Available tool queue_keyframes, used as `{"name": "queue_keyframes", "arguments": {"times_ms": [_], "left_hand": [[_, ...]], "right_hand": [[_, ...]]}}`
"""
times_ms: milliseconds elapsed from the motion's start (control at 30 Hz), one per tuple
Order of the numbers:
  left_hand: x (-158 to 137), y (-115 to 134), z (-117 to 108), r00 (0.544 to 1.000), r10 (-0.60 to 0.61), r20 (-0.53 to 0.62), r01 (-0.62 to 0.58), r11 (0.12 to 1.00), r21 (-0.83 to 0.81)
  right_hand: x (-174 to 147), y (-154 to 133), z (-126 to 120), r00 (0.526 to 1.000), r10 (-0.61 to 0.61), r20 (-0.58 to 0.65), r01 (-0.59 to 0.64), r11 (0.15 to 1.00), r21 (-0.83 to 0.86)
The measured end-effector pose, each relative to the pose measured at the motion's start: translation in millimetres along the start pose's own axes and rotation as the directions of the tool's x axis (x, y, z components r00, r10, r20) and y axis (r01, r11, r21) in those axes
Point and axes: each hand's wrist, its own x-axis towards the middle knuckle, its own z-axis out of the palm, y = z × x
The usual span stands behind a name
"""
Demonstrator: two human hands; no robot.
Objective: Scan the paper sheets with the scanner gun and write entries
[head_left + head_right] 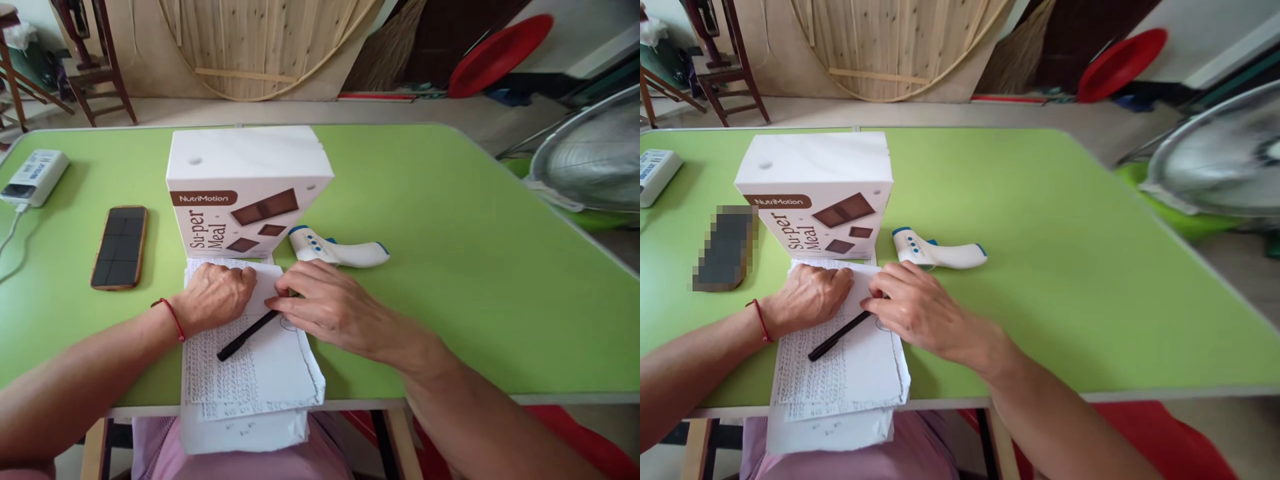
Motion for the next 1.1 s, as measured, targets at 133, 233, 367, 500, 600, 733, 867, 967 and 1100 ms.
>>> {"name": "queue_keyframes", "arguments": {"times_ms": [133,233,367,500,600,733,867,967,1100], "left_hand": [[-0.3,-5.5,-2.2,0.972,0.05,-0.228,-0.071,0.994,-0.083],[-1.0,-13.7,-17.4,0.727,0.148,-0.671,-0.307,0.944,-0.125],[-0.2,-34.3,-32.5,0.401,-0.039,-0.915,-0.198,0.972,-0.128],[6.3,-52.2,-21.5,0.51,-0.432,-0.744,-0.189,0.787,-0.587],[9.9,-61.2,-7.9,0.758,-0.541,-0.364,-0.104,0.451,-0.886],[9.5,-70.3,0.3,0.87,-0.45,-0.204,-0.058,0.316,-0.947],[8.0,-66.8,1.0,0.773,-0.545,-0.325,-0.104,0.396,-0.912],[6.6,-57.4,-1.3,0.686,-0.604,-0.405,-0.12,0.455,-0.882],[5.6,-45.7,-4.8,0.701,-0.596,-0.391,-0.14,0.424,-0.895]], "right_hand": [[-5.3,3.1,4.3,0.994,0.029,0.106,-0.034,0.998,0.044],[-6.3,5.3,7.5,0.989,0.022,0.146,-0.038,0.994,0.106],[-5.3,5.1,10.4,0.979,0.057,0.194,-0.084,0.988,0.132],[-4.8,3.5,10.0,0.977,0.069,0.199,-0.098,0.985,0.141],[-4.8,3.8,9.5,0.976,0.071,0.205,-0.104,0.983,0.153],[-4.0,4.3,9.5,0.978,0.066,0.198,-0.101,0.98,0.173],[-2.3,4.0,8.9,0.979,0.07,0.19,-0.104,0.979,0.173],[-2.1,4.1,8.7,0.98,0.076,0.186,-0.108,0.979,0.17],[-3.6,4.7,9.9,0.976,0.087,0.199,-0.118,0.982,0.149]]}}
